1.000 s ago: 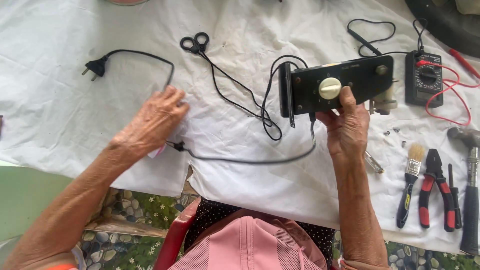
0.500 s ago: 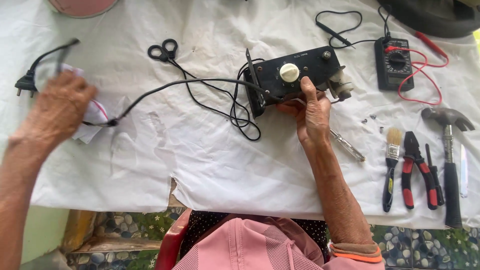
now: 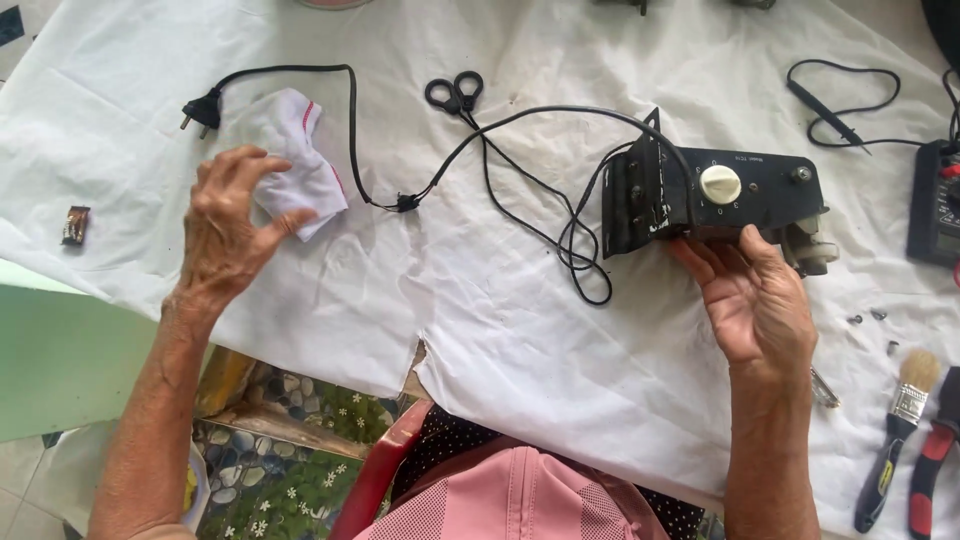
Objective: The person uses a screwdriver to remove screws from a black electrical device, likely a motor or pump, placed on a white cloth. They manipulate the device, turning it over to access different sides, and continue to unscrew components while various tools and a multimeter are visible on the table.
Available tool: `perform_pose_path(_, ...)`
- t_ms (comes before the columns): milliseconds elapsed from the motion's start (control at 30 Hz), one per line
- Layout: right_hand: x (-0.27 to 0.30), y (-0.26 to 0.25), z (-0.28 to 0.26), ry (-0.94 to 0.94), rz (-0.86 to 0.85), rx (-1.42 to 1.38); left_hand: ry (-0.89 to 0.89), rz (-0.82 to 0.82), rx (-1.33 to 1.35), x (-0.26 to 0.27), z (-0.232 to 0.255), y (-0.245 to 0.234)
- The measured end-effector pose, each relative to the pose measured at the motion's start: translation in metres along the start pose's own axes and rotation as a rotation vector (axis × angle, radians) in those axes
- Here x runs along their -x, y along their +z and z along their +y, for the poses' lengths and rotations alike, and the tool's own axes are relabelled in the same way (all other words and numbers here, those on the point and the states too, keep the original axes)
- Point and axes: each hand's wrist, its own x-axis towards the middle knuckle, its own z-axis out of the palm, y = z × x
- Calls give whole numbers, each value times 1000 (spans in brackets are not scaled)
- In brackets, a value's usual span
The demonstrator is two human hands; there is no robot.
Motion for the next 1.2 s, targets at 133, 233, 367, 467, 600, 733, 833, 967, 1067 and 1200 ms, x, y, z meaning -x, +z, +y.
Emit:
perform_pose_path(133, 17, 7, -2, 7, 56, -48, 27, 30, -296, 6, 9, 14)
perform_pose_path(233, 22, 6, -1, -11, 26, -15, -96, -46, -120, -5, 2, 18)
perform_pose_path(367, 34, 12, -2, 31, 68, -23, -119, 102, -102, -19, -21, 19)
perform_pose_path(467, 40, 16, -6, 45, 60, 26, 30, 84, -407, -32, -24, 19)
perform_pose_path(600, 41, 12, -11, 75, 65, 194, 300, -258, -703, -40, -50, 29)
perform_pose_path(733, 44, 11, -13, 73, 22, 270, 372, -192, -412, -54, -40, -9)
perform_pose_path(833, 36, -13, -8, 164, 21, 181, 133, -226, -95, -47, -32, -30)
perform_pose_path(967, 44, 9, -4, 91, 64, 62, -149, -414, 244, -39, -29, -45)
perform_pose_path(1067, 56, 20, -12, 45, 98, 54, -346, -577, 181, -26, -28, -18)
perform_pose_path(1200, 76, 26, -32, 79, 145, 163, -356, -464, -62, -16, -7, -15)
